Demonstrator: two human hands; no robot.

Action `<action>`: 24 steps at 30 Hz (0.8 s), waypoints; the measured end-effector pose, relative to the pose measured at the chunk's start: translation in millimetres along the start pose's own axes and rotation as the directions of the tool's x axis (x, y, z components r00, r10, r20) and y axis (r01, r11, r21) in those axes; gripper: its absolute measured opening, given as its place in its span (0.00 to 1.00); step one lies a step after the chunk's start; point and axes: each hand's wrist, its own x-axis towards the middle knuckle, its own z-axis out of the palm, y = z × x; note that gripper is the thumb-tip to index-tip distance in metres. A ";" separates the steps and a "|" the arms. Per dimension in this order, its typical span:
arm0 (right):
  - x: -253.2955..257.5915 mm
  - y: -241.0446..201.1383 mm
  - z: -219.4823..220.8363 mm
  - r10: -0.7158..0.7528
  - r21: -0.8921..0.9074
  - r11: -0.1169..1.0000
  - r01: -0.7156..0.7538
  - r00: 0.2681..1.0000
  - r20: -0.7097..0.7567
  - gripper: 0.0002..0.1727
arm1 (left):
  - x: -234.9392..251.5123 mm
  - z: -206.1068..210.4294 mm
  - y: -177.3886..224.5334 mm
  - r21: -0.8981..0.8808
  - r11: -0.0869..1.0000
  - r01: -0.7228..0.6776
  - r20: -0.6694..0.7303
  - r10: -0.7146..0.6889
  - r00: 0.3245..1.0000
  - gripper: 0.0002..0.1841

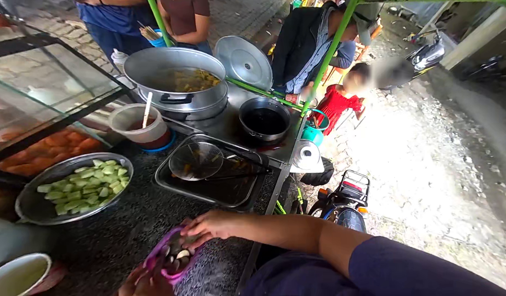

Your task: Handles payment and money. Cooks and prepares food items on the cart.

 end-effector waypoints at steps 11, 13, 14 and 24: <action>-0.8 17.7 -8.2 -0.033 0.252 0.968 0.011 0.996 0.083 0.32 | -4.8 -35.7 31.1 -0.522 0.846 0.105 0.078 -0.075 0.994 0.13; 6.0 25.8 -3.2 -0.044 0.302 0.953 -0.001 0.989 0.142 0.31 | -8.6 -29.9 31.4 -0.492 0.868 0.061 0.078 -0.026 0.997 0.15; 7.9 29.8 -0.5 -0.054 0.305 0.952 0.000 0.984 0.171 0.29 | -10.2 -26.8 33.2 -0.465 0.885 0.024 0.061 0.005 0.998 0.15; -37.6 -19.4 -24.2 -0.287 0.581 0.801 0.147 0.945 0.157 0.23 | -6.6 -42.0 58.0 -0.462 0.875 -0.143 -0.137 0.089 0.987 0.33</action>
